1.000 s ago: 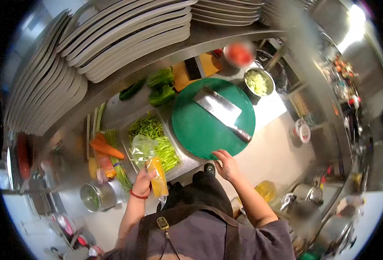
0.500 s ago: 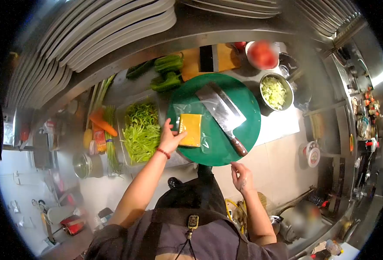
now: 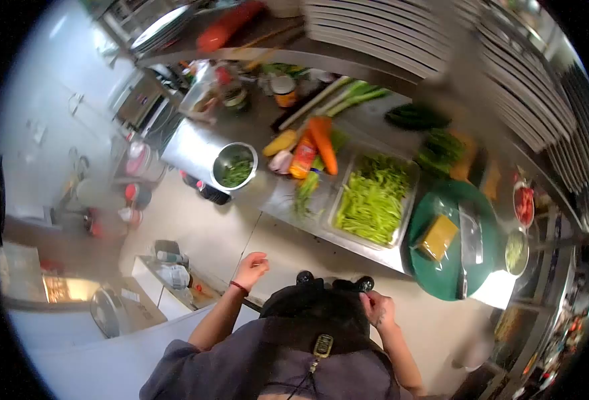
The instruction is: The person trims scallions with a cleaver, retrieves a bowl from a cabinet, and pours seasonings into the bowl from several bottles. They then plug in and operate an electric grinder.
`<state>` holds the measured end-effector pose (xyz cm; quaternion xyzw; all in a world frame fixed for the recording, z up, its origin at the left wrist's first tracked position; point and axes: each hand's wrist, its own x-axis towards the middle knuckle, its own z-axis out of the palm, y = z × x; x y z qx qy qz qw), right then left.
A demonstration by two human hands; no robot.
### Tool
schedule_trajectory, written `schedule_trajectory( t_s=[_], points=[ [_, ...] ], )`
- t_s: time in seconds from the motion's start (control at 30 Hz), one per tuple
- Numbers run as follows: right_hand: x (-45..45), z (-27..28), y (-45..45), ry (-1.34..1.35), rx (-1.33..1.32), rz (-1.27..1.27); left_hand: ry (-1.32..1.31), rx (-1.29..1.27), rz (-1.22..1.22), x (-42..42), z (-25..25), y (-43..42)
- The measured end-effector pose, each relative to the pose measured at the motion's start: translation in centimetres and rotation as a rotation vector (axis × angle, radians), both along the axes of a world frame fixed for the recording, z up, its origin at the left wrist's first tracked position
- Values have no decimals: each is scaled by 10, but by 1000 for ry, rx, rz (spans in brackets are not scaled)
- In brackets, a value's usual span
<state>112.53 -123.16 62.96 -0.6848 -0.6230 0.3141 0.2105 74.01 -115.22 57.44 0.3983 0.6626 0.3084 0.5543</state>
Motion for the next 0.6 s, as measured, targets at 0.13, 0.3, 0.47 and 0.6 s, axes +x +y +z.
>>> schedule_trajectory(
  t_s=[0.13,0.3,0.47,0.6],
  points=[
    [-96,6,58,130,17,215,57,82,222,-85,-4,-28],
    [-217,17,135,406,-209,484,-76,-36,517,-138,-3,-57],
    [-326,33,228,1150,-906,-43,34,-101,479,-150,-8,-74],
    [-374,-28,311,1688,-1038,-542,265,-127,562,-149,15,-94]
  ],
)
